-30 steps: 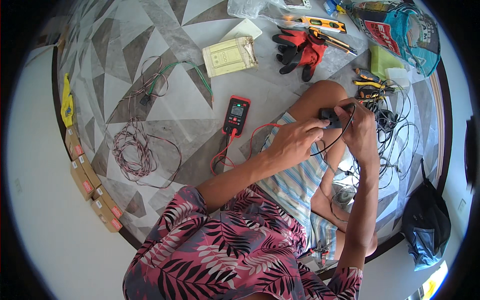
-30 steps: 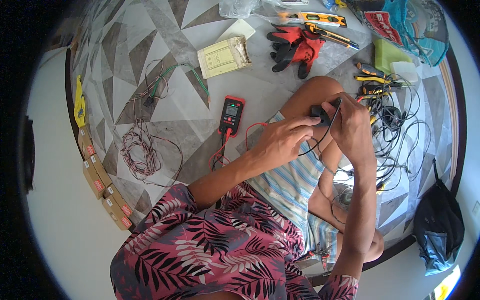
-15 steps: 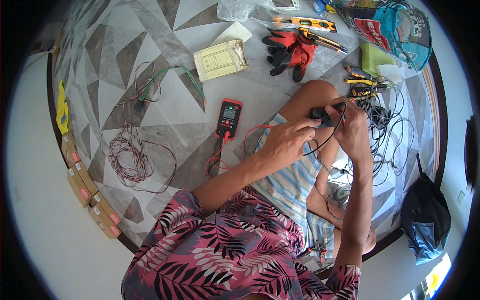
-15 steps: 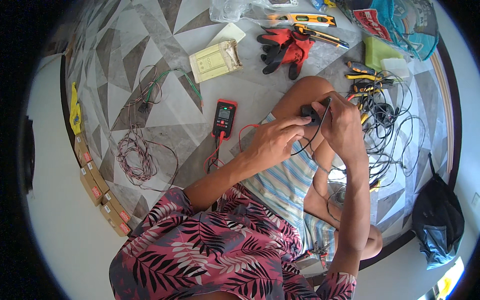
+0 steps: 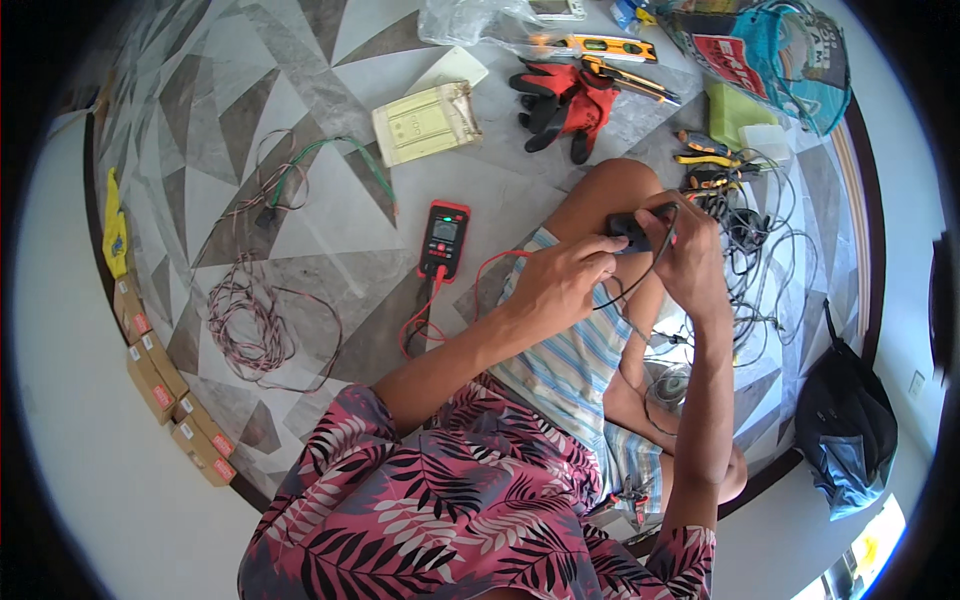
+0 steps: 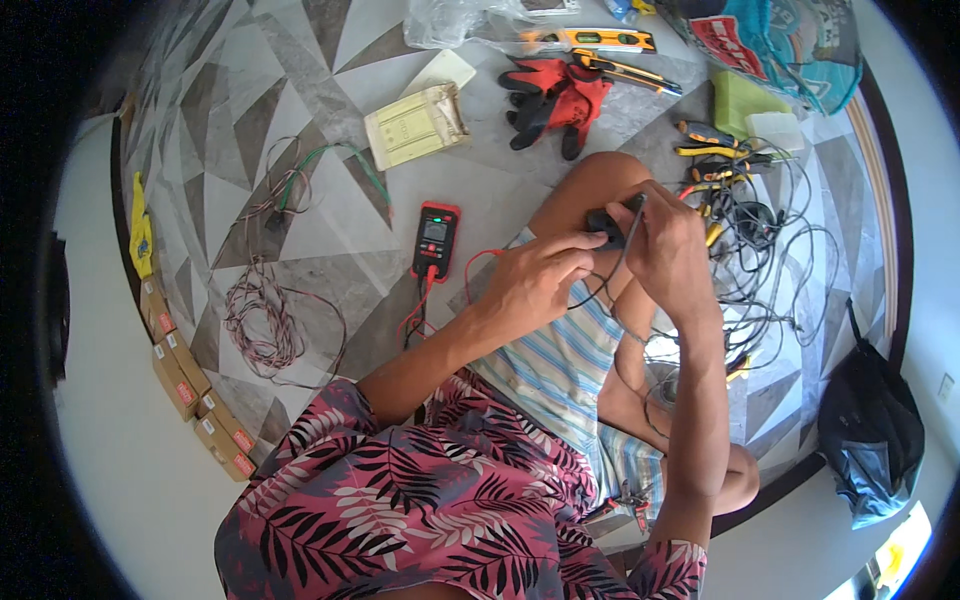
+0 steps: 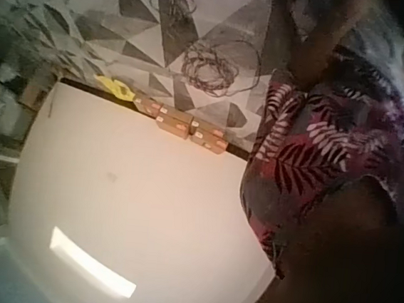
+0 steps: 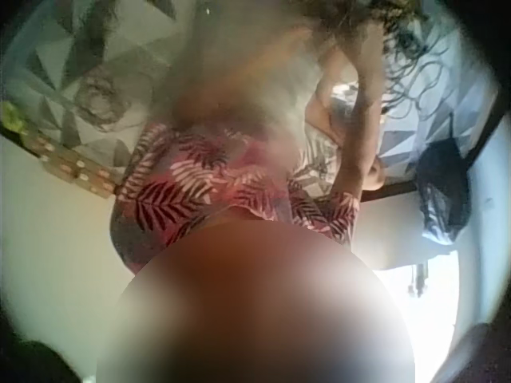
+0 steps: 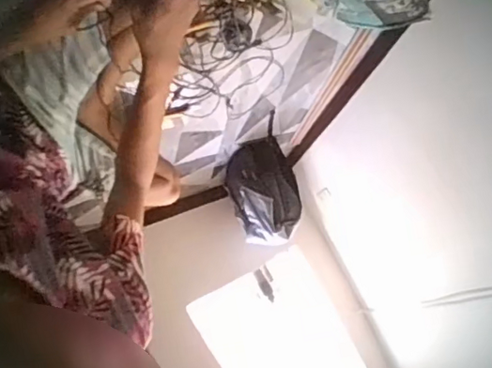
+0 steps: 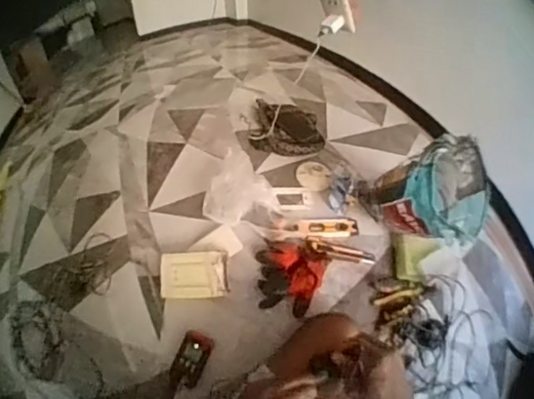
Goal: The user is using a multimeter and various wires to test or connect a three-prong electrical outlet socket on the floor.
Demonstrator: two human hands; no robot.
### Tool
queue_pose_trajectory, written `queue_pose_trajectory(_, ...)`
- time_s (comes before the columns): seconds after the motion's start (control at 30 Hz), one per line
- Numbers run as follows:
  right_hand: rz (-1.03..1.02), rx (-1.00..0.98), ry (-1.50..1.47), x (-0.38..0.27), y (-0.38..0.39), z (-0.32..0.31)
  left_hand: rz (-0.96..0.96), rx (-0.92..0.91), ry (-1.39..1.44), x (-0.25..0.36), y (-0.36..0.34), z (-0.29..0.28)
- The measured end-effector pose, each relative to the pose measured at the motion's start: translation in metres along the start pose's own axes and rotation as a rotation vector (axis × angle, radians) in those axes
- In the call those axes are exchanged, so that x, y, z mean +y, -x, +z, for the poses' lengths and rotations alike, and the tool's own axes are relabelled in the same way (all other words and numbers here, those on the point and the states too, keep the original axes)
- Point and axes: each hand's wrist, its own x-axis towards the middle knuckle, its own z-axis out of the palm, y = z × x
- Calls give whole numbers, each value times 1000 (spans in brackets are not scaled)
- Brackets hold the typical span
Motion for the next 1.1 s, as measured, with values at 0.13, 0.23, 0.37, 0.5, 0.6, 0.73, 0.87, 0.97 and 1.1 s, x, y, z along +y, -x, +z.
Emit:
queue_pose_trajectory(0.13,4,19,-37,-2,1,3,-21,6,-6,-1,1,-3)
queue_pose_trajectory(0.23,13,-2,-71,3,3,5,-40,-18,-23,-1,1,-5)
queue_pose_trajectory(0.37,11,73,-187,3,8,3,-37,-24,-31,-1,-1,-4)
queue_pose_trajectory(0.5,14,110,-184,0,8,2,-31,-18,-27,0,-1,-4)
queue_pose_trajectory(0.6,12,103,-158,2,8,1,-33,-13,-8,0,-2,-3)
queue_pose_trajectory(0.73,-1,105,-117,3,8,0,-43,-20,-10,1,-2,-4)
queue_pose_trajectory(0.87,45,191,-44,5,13,-8,-48,-24,-2,0,-2,-5)
queue_pose_trajectory(0.97,123,210,-114,18,19,-7,-29,-16,10,-1,-2,-4)
queue_pose_trajectory(1.1,109,191,-66,21,20,-7,-25,-13,-7,-1,-2,-3)
